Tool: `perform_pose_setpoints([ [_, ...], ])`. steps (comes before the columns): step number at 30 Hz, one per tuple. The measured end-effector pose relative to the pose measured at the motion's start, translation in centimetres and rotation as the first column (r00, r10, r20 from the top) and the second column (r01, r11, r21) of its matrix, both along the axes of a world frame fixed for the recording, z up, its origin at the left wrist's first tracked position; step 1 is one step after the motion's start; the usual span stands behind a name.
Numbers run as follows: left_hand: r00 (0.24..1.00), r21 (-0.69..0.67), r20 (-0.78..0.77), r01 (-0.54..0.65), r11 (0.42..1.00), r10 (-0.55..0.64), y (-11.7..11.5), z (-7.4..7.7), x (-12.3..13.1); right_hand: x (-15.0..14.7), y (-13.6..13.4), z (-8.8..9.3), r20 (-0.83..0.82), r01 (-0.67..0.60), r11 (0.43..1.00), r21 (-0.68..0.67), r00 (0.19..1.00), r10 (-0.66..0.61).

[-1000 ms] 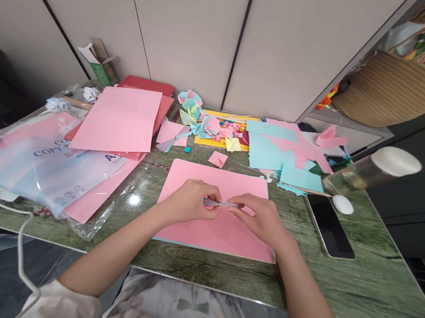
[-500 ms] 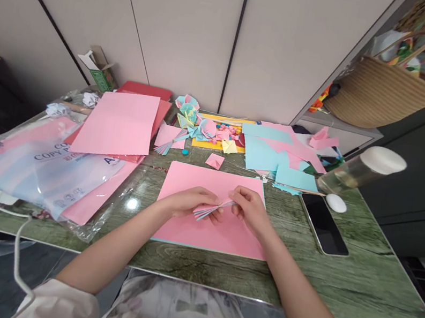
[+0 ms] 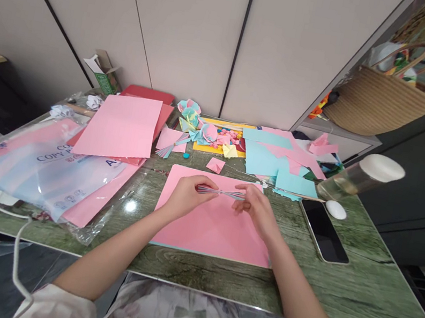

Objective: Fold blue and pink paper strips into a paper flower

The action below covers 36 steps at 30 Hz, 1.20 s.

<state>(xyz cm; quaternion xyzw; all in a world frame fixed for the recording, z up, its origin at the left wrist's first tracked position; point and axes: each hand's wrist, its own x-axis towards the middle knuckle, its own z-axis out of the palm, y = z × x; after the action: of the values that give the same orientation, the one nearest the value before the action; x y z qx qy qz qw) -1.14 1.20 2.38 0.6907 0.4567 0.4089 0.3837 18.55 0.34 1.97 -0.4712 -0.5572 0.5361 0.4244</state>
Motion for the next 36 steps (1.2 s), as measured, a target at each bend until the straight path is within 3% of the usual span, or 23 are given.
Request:
perform_pose_setpoints([
  [5, 1.000, 0.031, -0.023, -0.020, 0.999, 0.021, 0.2, 0.6, -0.7, 0.5, -0.1, 1.1, 0.284, -0.067, 0.942, 0.328, 0.958, -0.030],
  [12, 0.996, 0.091, -0.045, 0.077, 0.993, -0.073, -0.2, 1.3, -0.6, 0.3, -0.5, 0.9, 0.414, -0.115, 0.852, 0.510, 0.901, -0.127],
  [19, 0.989, 0.379, -0.149, 0.076, 0.922, -0.020, -0.8, 1.4, -0.1, -0.2, -1.0, 0.4, 0.374, -0.092, 0.862, 0.498, 0.920, -0.118],
  [25, 0.985, 0.325, -0.173, 0.052, 0.944, 0.006, -1.0, 1.1, 0.0, -0.4, -1.1, 0.8, 0.341, -0.076, 0.900, 0.430, 0.936, -0.084],
  [30, 0.985, 0.272, -0.170, 0.067, 0.960, -0.021, -1.1, 1.4, -0.2, -0.6, -1.2, 1.2, 0.340, -0.102, 0.875, 0.473, 0.937, -0.074],
  [36, 0.988, 0.265, -0.149, 0.077, 0.961, -0.039, -1.3, 1.9, 0.0, -0.8, -1.5, 0.8, 0.252, -0.001, 0.874, 0.486, 0.957, -0.140],
])
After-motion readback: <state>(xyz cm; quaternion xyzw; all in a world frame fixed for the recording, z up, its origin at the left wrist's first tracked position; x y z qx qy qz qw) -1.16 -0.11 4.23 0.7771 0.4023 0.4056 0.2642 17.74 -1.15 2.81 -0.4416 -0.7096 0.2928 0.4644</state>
